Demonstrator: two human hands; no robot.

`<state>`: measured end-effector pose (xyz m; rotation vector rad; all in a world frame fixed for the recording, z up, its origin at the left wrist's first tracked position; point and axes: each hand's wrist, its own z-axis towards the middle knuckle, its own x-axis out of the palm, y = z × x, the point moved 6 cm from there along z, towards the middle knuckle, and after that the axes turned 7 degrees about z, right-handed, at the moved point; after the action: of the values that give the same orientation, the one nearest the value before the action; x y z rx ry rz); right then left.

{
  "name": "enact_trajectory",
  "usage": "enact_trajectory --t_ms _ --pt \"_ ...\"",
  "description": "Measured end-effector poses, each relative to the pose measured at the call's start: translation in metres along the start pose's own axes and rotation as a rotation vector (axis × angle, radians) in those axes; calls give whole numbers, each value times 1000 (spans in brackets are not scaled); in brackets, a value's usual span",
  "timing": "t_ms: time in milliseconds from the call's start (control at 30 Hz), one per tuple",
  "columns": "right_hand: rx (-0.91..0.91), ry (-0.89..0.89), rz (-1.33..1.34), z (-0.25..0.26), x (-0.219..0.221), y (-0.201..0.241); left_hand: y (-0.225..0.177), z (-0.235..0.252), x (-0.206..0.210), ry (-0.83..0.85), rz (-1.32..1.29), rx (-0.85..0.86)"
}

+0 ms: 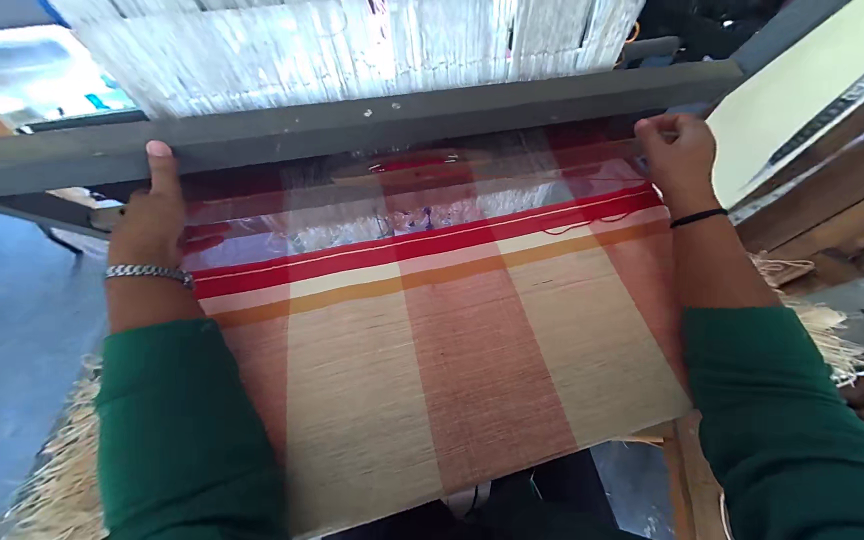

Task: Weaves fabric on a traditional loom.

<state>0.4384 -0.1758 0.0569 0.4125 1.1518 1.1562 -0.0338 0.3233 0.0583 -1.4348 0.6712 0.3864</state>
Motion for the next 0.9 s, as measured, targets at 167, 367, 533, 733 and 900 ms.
enact_trajectory --t_ms 167,367,533,733,900 --pt "-8 314 204 -42 75 97 3 14 -5 0 -1 9" --pt "151 519 92 -49 160 120 -8 5 -16 -56 -90 124" --pt "243 500 2 -55 161 129 1 16 -12 -8 -61 82" --pt "362 563 67 -73 173 136 4 16 -9 15 -106 27" --pt "498 596 239 -71 179 130 6 20 -6 4 -130 22"
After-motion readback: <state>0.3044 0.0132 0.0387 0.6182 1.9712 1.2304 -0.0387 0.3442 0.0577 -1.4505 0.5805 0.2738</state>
